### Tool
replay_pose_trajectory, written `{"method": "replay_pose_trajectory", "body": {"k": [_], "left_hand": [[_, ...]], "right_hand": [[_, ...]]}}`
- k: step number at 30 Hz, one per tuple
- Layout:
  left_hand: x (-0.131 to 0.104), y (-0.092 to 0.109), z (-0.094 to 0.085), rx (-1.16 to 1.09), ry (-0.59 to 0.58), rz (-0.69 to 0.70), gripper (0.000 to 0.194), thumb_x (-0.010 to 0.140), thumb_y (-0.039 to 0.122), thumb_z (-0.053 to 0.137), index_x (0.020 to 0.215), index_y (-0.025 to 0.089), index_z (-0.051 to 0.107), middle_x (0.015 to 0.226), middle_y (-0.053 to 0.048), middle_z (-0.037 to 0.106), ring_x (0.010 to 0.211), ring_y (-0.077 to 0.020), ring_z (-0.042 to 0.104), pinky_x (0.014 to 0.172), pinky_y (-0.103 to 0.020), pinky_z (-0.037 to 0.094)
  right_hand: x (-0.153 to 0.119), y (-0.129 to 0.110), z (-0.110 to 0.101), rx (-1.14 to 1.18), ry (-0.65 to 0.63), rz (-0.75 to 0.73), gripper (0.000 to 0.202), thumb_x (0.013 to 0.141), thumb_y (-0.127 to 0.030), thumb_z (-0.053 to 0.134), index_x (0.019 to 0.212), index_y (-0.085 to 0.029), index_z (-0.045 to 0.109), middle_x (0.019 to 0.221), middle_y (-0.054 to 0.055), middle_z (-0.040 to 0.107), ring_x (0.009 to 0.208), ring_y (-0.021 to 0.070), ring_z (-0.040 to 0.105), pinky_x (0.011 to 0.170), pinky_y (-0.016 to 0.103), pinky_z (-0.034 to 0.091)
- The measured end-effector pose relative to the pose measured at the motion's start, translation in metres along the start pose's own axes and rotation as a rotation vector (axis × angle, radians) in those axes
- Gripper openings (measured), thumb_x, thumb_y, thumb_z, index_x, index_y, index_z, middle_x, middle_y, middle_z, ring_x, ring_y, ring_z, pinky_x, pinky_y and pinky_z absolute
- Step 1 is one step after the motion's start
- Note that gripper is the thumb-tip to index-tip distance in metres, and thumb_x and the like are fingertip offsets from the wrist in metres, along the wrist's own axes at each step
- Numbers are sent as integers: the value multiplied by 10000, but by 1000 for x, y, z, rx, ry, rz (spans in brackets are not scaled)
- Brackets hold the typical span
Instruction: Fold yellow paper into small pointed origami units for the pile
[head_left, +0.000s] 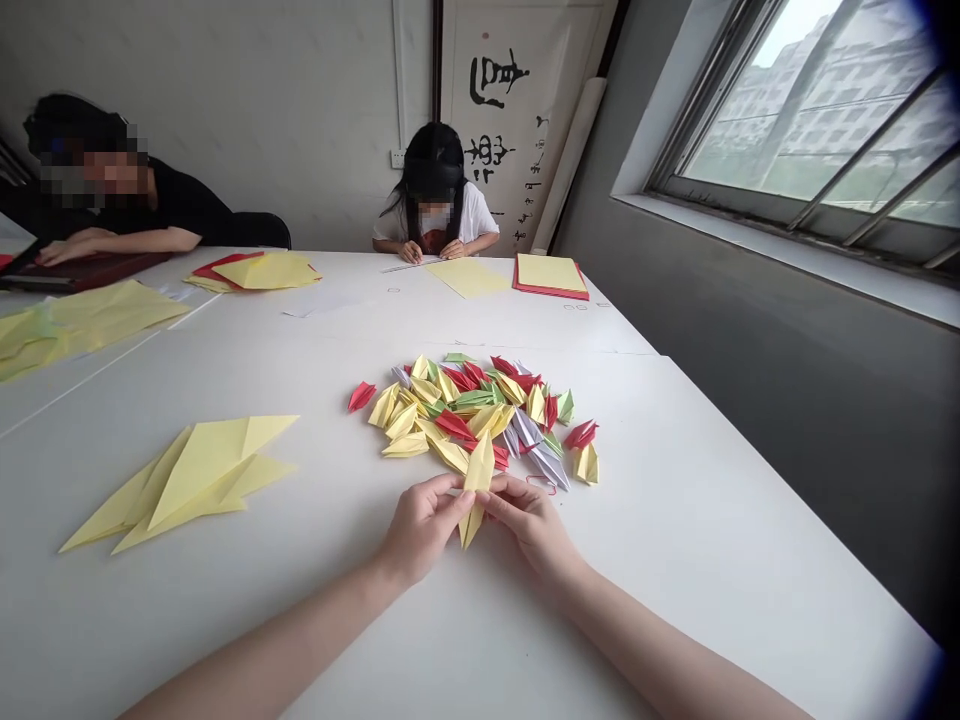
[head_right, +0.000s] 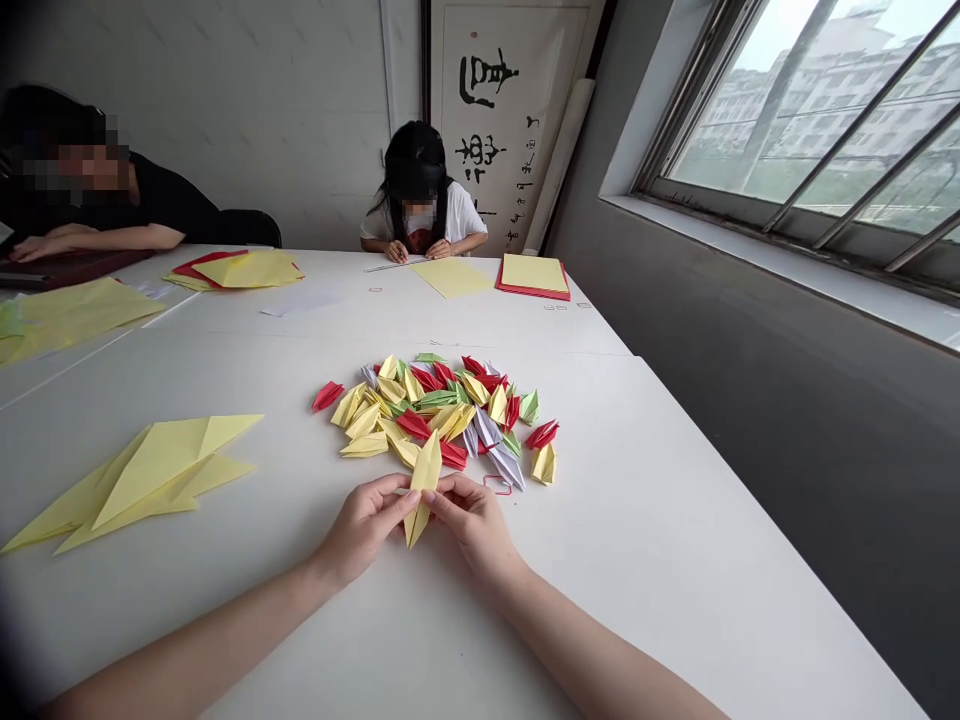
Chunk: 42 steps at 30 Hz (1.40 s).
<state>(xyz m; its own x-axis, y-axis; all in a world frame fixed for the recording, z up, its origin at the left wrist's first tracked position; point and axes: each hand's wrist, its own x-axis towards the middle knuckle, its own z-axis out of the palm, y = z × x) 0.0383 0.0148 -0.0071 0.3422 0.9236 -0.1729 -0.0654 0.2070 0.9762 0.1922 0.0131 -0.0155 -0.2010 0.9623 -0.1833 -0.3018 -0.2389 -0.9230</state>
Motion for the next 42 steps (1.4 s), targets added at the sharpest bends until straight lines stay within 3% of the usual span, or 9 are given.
{"method": "replay_pose_trajectory", "body": {"k": [6,11,19,29,36,42], "left_hand": [[-8,-6,8,78,76,115,394,831,507,526,718,143,623,580,17,461,553,-111,411,503,-217,334],[-10,-11,3,75,29,149,377,873,439,495,664,138,580,566,35,357,559,-100,329,519,-222,299],[-9,-6,2,16,-65,151,372,909,399,448,1017,136,687,773,-45,595,753,-172,510,682,-272,432],[-6,-8,1,-67,-12,61,378,886,425,494,1063,149,683,704,-29,580,690,-157,504,668,-268,454],[-8,-7,3,34,-29,119,374,902,417,464,1054,158,686,720,-30,592,702,-162,509,669,-258,452],[-10,-5,8,115,-63,179,391,925,387,418,1156,155,633,852,-62,644,720,-169,529,692,-270,444]], "right_hand": [[-4,0,1,-88,10,-17,344,657,-478,769,707,-176,611,665,-6,574,652,146,507,632,279,393],[-6,3,2,-143,-6,-92,315,712,-467,731,725,-188,583,662,-22,521,623,129,460,592,260,368],[-6,2,5,-29,-32,-45,306,707,-437,750,795,-193,587,736,-8,560,695,143,523,657,270,420],[-5,-8,3,28,-37,51,237,716,-403,736,809,-192,680,801,40,673,813,212,611,765,322,449],[-1,-4,4,-5,-47,-17,327,676,-463,762,752,-191,598,709,-1,602,688,161,557,671,293,438],[-2,-9,9,5,-39,-16,361,657,-453,777,731,-196,534,684,-28,535,643,135,499,616,267,414]]}}
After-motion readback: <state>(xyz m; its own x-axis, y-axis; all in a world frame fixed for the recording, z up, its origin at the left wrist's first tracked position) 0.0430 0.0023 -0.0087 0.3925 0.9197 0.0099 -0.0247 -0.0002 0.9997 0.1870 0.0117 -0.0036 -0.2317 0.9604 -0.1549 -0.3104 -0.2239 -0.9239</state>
